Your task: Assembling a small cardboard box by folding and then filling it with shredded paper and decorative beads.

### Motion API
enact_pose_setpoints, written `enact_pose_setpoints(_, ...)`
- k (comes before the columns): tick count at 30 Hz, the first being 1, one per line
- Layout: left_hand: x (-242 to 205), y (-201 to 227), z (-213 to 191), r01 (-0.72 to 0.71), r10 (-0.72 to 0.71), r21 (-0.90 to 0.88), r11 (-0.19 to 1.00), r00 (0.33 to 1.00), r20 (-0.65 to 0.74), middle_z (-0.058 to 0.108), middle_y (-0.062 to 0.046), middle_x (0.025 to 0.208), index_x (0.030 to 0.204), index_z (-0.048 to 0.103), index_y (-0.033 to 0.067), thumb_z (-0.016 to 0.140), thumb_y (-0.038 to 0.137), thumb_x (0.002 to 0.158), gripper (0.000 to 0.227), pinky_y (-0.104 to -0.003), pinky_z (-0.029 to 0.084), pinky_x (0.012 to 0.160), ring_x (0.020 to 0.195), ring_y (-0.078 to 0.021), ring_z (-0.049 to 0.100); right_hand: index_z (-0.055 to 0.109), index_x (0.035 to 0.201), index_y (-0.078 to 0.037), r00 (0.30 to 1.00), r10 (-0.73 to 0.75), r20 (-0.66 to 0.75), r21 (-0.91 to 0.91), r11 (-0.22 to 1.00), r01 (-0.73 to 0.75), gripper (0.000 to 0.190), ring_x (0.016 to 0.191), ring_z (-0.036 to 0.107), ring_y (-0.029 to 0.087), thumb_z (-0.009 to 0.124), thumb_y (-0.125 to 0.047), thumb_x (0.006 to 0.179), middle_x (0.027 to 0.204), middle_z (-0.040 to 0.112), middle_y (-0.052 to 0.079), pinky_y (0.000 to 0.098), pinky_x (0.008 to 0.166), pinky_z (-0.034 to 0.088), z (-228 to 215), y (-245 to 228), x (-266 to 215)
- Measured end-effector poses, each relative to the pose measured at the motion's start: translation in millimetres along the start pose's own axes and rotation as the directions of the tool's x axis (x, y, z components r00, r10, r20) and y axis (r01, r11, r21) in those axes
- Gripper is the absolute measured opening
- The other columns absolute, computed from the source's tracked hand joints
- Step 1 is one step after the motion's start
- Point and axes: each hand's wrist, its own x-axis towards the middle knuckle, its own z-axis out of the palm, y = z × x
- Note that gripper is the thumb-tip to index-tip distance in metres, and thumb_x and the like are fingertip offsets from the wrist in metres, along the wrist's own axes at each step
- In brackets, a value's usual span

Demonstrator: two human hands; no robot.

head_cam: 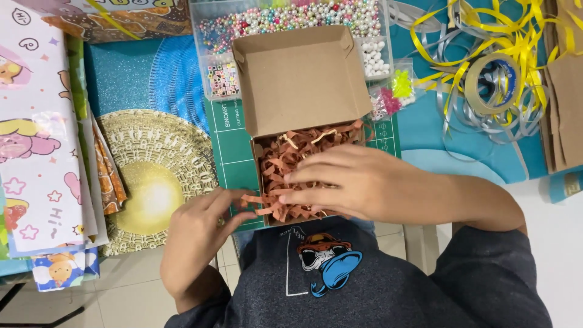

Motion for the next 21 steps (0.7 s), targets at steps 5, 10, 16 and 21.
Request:
enact_pose_setpoints(5, 1, 7, -7, -0.057, 0.050, -0.085, 0.995, 0.996, -0.078, 0.075, 0.000, 0.090, 0.095, 0.069, 0.0104, 0.079, 0.021, 0.089, 0.016, -0.029, 0.055, 0.060, 0.072, -0.0125, 0.071, 0.048, 0.150, -0.019, 0.925, 0.113, 0.362, -0.072, 0.993, -0.093, 0.096, 0.141, 0.042, 0.034, 0.084, -0.009, 0.062, 0.158, 0.043, 0.008, 0.0544, 0.117, 0.026, 70, 26, -3)
enact_pose_setpoints(10, 27, 31, -7, -0.215, 0.188, -0.116, 0.970, 0.960, -0.206, 0.075, -0.006, 0.105, 0.104, 0.069, 0.0055, 0.082, 0.013, 0.088, 0.022, -0.033, 0.056, 0.086, 0.092, -0.0194, 0.069, 0.034, 0.160, -0.027, 0.954, 0.071, 0.293, -0.045, 0.997, -0.060, 0.124, 0.154, 0.022, 0.034, 0.085, -0.003, 0.050, 0.170, 0.023, 0.007, 0.0580, 0.121, 0.015, 45, 24, 5)
enact_pose_setpoints(16, 43, 46, -8, -0.283, 0.333, 0.380, 0.881, 0.940, -0.072, 0.066, 0.005, 0.103, 0.144, 0.059, 0.0146, 0.058, 0.012, 0.109, 0.036, -0.037, 0.030, 0.100, 0.112, -0.0192, 0.059, 0.066, 0.128, -0.009, 0.995, 0.104, -0.005, -0.012, 0.994, -0.104, 0.033, 0.123, 0.064, 0.033, 0.070, -0.011, 0.095, 0.145, 0.057, 0.016, 0.0499, 0.098, 0.055, -29, 9, -8)
enact_pose_setpoints(21, 55, 50, 0, -0.399, 0.430, 0.286, 0.871, 0.901, -0.055, 0.065, -0.009, 0.119, 0.132, 0.066, 0.0087, 0.058, 0.006, 0.104, 0.029, -0.048, 0.044, 0.104, 0.107, -0.0252, 0.063, 0.071, 0.121, -0.011, 0.968, 0.249, -0.024, 0.020, 0.968, -0.249, 0.023, 0.113, 0.068, 0.024, 0.059, -0.015, 0.101, 0.121, 0.070, 0.005, 0.0406, 0.097, 0.055, -38, 8, -35)
